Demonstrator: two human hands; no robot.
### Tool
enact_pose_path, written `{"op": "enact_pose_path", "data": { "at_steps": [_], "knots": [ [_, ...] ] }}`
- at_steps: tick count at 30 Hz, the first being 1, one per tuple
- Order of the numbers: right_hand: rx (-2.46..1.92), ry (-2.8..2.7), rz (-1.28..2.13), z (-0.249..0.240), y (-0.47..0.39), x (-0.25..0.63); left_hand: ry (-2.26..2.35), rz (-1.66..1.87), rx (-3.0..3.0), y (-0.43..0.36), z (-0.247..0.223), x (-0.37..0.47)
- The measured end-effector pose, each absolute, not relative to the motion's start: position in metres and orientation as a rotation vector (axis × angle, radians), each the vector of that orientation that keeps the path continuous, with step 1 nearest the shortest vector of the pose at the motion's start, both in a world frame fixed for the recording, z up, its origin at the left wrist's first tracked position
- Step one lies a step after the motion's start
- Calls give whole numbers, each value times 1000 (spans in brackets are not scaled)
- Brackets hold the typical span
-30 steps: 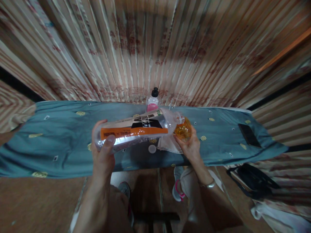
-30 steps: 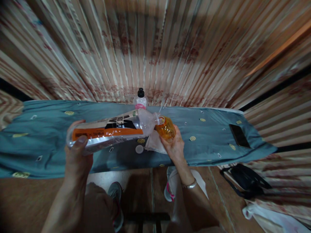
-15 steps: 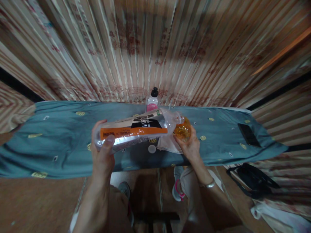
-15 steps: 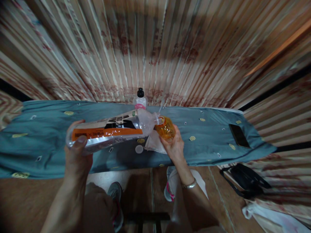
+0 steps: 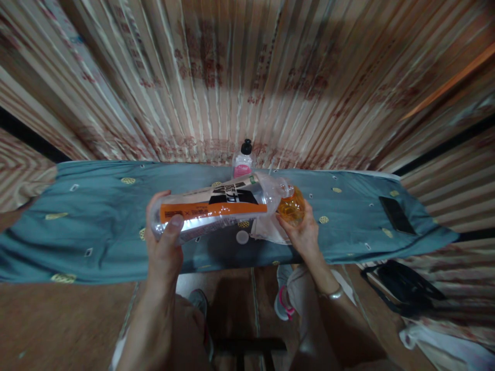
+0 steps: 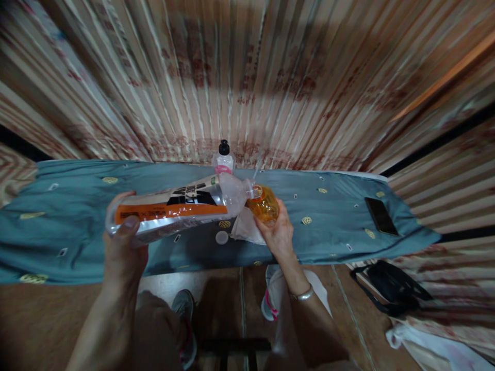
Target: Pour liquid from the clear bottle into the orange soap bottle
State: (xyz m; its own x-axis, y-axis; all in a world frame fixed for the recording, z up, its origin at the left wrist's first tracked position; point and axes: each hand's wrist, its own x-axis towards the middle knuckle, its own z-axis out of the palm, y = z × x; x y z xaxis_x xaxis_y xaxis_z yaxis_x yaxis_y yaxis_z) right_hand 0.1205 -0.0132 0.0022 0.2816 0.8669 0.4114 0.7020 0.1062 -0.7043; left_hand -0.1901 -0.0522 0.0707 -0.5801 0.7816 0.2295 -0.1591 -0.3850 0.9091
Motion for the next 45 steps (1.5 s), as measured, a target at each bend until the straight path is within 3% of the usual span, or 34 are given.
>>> {"op": "enact_pose_path", "data": {
  "at_steps": [45],
  "knots": [
    [-1651,-1375,233,8,-14,117,1178,1943,778,-50,68,-178]
  ]
}}
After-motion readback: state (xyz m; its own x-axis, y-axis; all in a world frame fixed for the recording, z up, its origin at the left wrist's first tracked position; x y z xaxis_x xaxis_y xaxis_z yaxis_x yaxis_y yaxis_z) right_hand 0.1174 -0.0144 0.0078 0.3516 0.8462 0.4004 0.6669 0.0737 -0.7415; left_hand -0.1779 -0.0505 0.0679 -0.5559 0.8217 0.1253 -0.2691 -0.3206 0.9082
